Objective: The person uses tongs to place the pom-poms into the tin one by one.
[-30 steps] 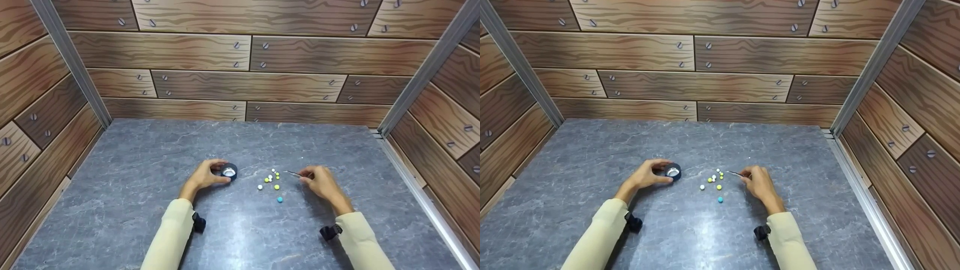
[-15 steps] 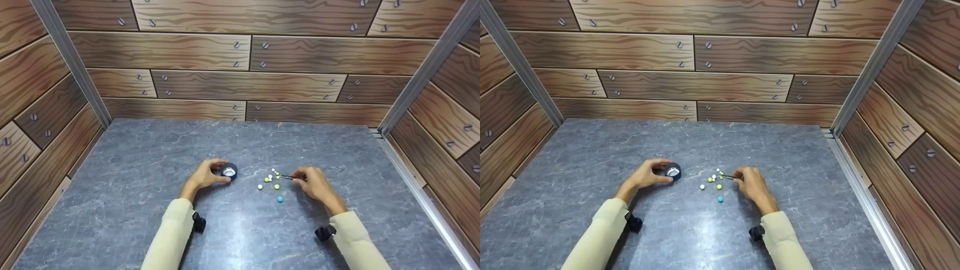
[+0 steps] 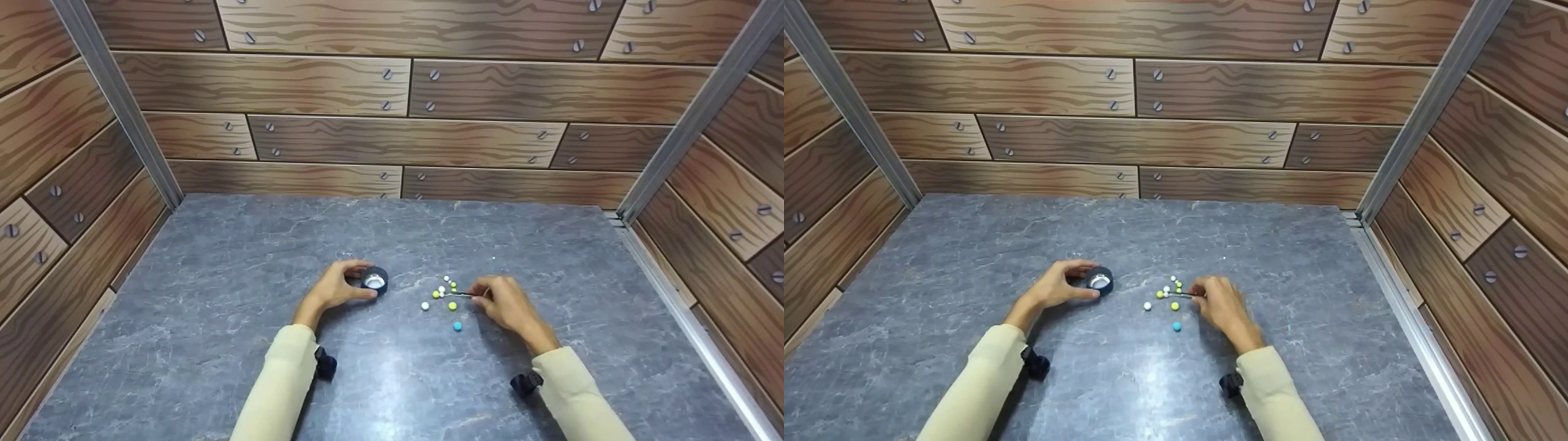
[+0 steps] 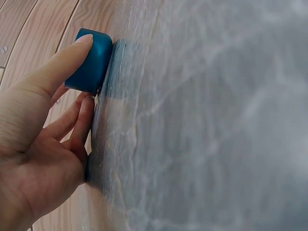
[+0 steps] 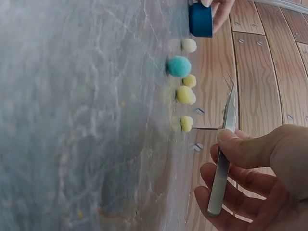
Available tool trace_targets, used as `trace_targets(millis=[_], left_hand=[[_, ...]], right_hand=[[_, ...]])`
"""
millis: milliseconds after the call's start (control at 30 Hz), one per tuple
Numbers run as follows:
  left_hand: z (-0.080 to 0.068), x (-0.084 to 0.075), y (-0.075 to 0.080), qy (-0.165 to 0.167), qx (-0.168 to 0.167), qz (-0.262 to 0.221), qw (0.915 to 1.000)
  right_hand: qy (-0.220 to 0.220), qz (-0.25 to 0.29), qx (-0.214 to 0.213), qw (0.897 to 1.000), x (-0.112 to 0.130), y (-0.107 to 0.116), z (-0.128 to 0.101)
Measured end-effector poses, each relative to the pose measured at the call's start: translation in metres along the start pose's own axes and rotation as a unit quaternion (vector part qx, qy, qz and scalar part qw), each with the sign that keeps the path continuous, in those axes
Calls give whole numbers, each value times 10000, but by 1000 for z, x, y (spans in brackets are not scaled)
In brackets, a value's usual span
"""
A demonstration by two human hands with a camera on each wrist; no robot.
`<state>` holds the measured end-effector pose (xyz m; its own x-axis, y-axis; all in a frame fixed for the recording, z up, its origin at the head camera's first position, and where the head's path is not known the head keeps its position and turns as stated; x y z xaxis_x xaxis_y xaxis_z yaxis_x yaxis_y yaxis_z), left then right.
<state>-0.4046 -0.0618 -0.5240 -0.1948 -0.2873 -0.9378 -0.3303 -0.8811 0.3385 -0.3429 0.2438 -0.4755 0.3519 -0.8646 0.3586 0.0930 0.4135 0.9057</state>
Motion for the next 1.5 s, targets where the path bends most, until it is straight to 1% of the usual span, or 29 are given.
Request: trace_targets(millis=[300, 400, 533, 667, 933, 1100, 1367, 1500], left_hand=[[0, -1, -1, 7, 7, -48, 10000], [-1, -1, -1, 5, 0, -37, 10000], [0, 1, -1, 25, -9, 17, 10000], [1, 1, 0, 39, 1, 44, 10000], [2, 0, -1, -112, 50, -54, 9999], [2, -1, -1, -187, 41, -36, 9998], [1, -2, 0, -103, 41, -60, 9999], [1, -2, 0, -68, 49, -72, 9999]], right_hand=[[35, -387, -10, 9992, 10, -8, 0], [119, -451, -18, 9989, 14, -10, 0], [265, -567, -98, 9980, 19, -14, 0], [271, -673, -191, 9972, 22, -17, 0], [308, -729, -377, 9962, 27, -19, 1], [262, -691, -401, 9965, 29, -18, 2], [445, -771, -444, 9950, 34, -19, 3], [433, -770, -399, 9953, 34, -20, 4]])
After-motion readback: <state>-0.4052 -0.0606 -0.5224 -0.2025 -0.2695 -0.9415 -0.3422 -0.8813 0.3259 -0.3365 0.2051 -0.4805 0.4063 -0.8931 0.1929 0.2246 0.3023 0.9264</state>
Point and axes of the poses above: each hand's wrist, its own z-axis towards the middle knuckle, its own y-axis out of the back of the hand, x = y × z, the point moved 8 cm from there along z, towards the middle knuckle, and after that the axes turned 10 degrees about -z, right-handed, at the moved point
